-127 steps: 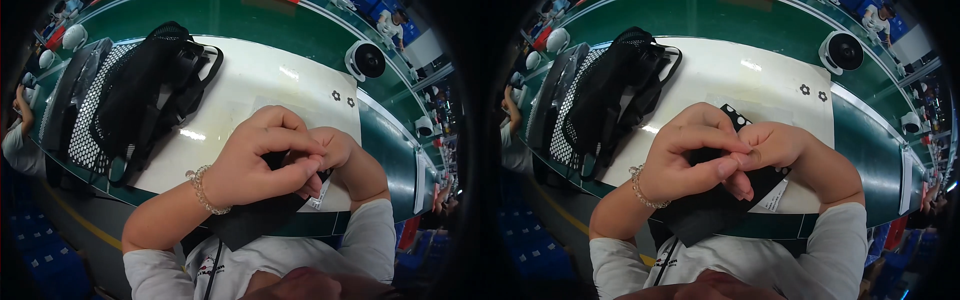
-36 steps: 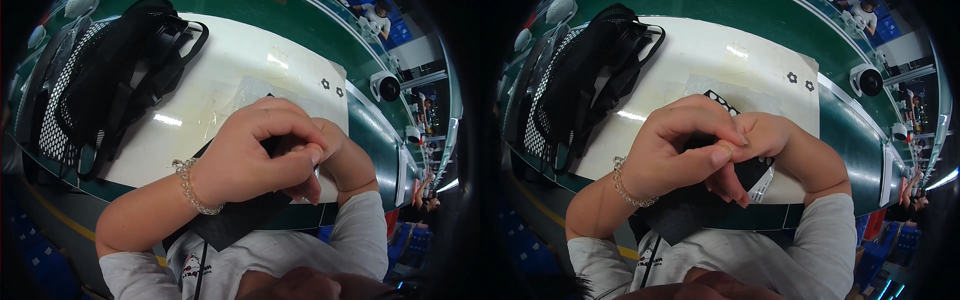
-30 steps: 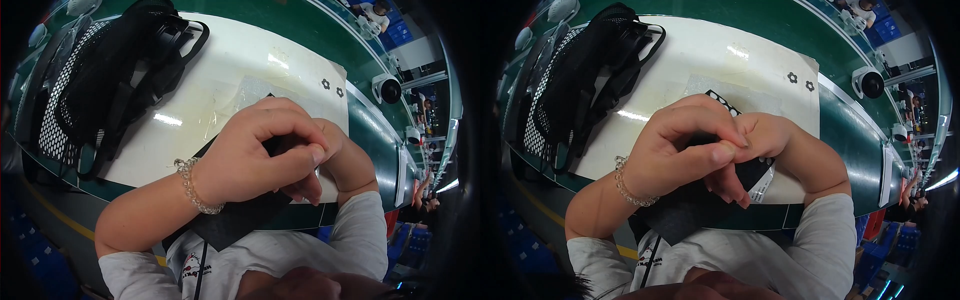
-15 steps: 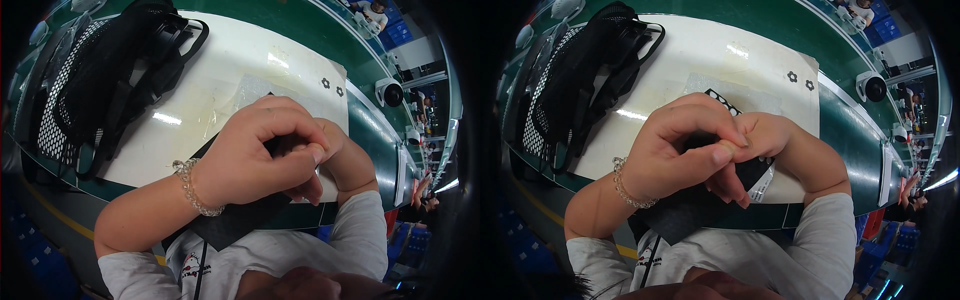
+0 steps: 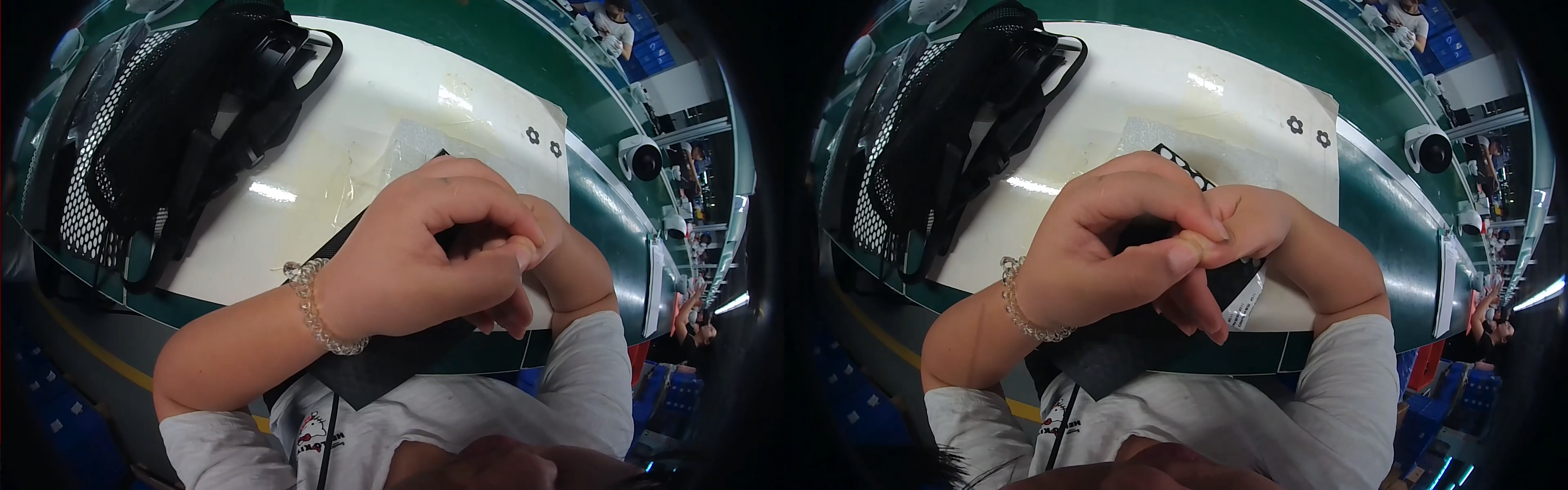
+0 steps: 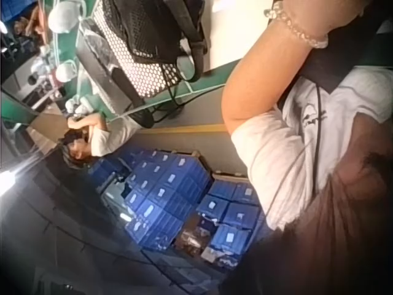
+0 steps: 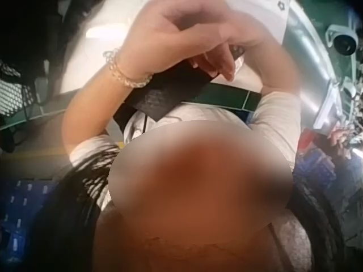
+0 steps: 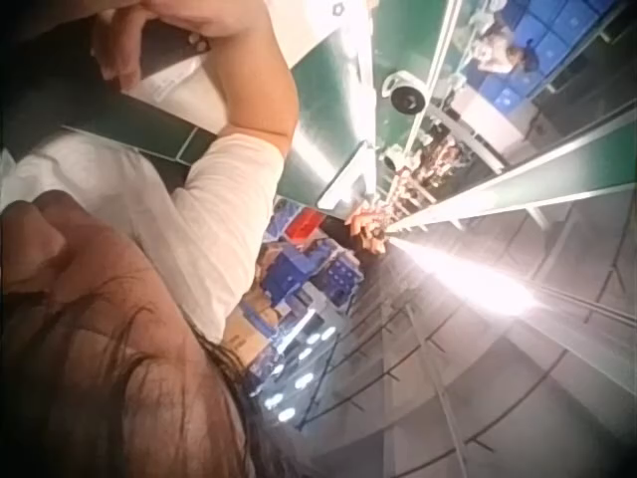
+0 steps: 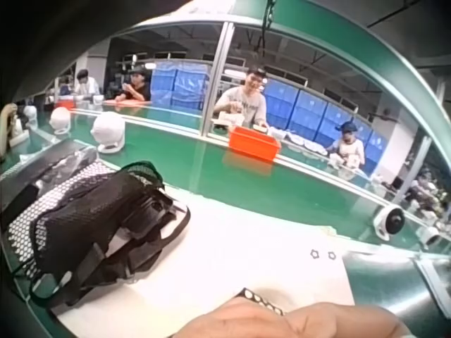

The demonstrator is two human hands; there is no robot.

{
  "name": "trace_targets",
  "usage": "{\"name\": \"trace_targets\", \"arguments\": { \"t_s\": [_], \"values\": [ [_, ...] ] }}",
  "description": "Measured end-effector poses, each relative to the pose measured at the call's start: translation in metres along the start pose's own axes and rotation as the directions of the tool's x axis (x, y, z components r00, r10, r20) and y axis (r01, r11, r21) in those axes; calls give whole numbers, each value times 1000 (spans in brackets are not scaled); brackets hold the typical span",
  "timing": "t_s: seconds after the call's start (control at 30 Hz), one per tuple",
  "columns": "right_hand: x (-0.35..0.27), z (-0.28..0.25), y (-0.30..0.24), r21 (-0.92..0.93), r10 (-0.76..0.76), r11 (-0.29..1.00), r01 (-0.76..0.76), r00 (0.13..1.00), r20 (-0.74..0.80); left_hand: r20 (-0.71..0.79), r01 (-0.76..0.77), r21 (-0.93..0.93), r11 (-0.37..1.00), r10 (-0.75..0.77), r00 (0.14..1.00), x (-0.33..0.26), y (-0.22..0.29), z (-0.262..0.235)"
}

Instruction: Assembling components of a white dome security camera on a production line.

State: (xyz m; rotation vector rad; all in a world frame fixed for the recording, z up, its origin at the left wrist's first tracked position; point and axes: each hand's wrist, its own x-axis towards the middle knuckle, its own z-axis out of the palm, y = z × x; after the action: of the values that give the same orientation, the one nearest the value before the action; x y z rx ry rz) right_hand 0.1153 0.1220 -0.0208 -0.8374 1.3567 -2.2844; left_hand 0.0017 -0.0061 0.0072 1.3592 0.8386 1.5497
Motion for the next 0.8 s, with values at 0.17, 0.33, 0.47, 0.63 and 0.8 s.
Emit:
{"name": "trace_targets", "arguments": {
  "t_s": [0.17,0.33,0.47,0.63,0.8],
  "values": [
    [4,-5,7,30,-102,994,101,994,47,-13,26,-44,999,-27,1000,-1,0,0],
    [11,17,-29,170,137,979,-111,979,-153,-10,-16,-27,999,16,1000,1,0,2],
    [12,15,-28,156,135,981,-113,981,-142,-17,-25,-28,999,25,1000,0,-1,1],
    [-1,5,-5,13,-92,996,92,995,43,8,-63,12,998,63,998,3,2,3],
    [17,10,-27,117,182,980,-163,967,-178,-40,-17,-15,1000,16,999,-4,-5,-4]
  ]
}}
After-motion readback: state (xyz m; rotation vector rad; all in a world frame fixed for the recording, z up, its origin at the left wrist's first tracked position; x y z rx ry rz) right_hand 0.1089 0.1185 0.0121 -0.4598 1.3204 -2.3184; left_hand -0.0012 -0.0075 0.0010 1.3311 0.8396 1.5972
